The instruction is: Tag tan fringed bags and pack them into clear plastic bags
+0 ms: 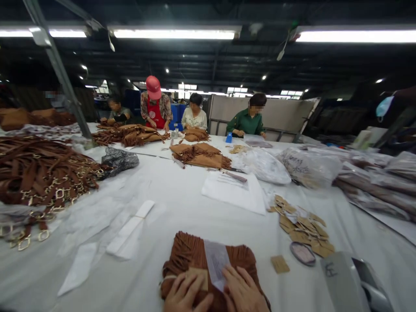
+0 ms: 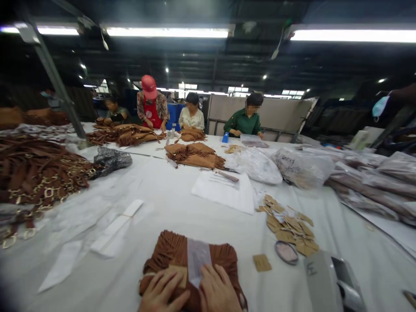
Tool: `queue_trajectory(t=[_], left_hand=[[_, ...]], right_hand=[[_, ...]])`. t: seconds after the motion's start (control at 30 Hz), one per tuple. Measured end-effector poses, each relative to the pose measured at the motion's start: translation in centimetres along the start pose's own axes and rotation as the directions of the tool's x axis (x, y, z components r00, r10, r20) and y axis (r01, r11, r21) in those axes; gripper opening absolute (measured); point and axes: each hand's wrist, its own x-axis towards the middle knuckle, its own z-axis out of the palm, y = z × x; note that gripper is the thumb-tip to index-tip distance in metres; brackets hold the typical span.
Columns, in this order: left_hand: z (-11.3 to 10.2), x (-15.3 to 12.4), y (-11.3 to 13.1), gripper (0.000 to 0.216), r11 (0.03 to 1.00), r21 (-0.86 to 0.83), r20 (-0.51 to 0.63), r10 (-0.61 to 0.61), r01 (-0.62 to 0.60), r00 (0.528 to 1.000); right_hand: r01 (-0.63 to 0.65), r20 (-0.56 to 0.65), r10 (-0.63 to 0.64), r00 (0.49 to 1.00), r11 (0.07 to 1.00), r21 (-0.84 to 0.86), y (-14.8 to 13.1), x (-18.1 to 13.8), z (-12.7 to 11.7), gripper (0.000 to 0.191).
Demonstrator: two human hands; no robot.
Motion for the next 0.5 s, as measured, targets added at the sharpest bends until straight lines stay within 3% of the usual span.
queue_trajectory(t=[0.1, 0.23, 0.37, 0.5], left_hand=[[-0.1, -0.2, 0.4, 0.043, 0.996, -0.079, 0.063, -0.046, 0.051, 0.997], [-1.2, 0.2, 0.7, 0.041, 0.986, -0.136, 0.131, -0.083, 0.101, 0.988], [-1.7, 0.2, 0.6, 0.045, 0.985, -0.137, 0.132, -0.087, 0.105, 0.987], [-1.3, 0.0, 0.5, 0.048, 0.984, -0.144, 0.152, -0.081, 0.103, 0.985]], right_hand=[[-0.215, 0.228, 0.157, 0.961, 0.943, 0.255, -2.9, 0.7, -1.9, 0.028], [-0.547, 0.455, 0.364, 0.813, 0.745, 0.381, -3.1, 2.1, -2.5, 0.018], [-0.677, 0.452, 0.509, 0.733, 0.611, 0.411, -1.0, 4.2, -0.4, 0.017], [-0.685, 0.333, 0.599, 0.728, 0.628, 0.369, 0.1, 5.7, 3.0, 0.017]])
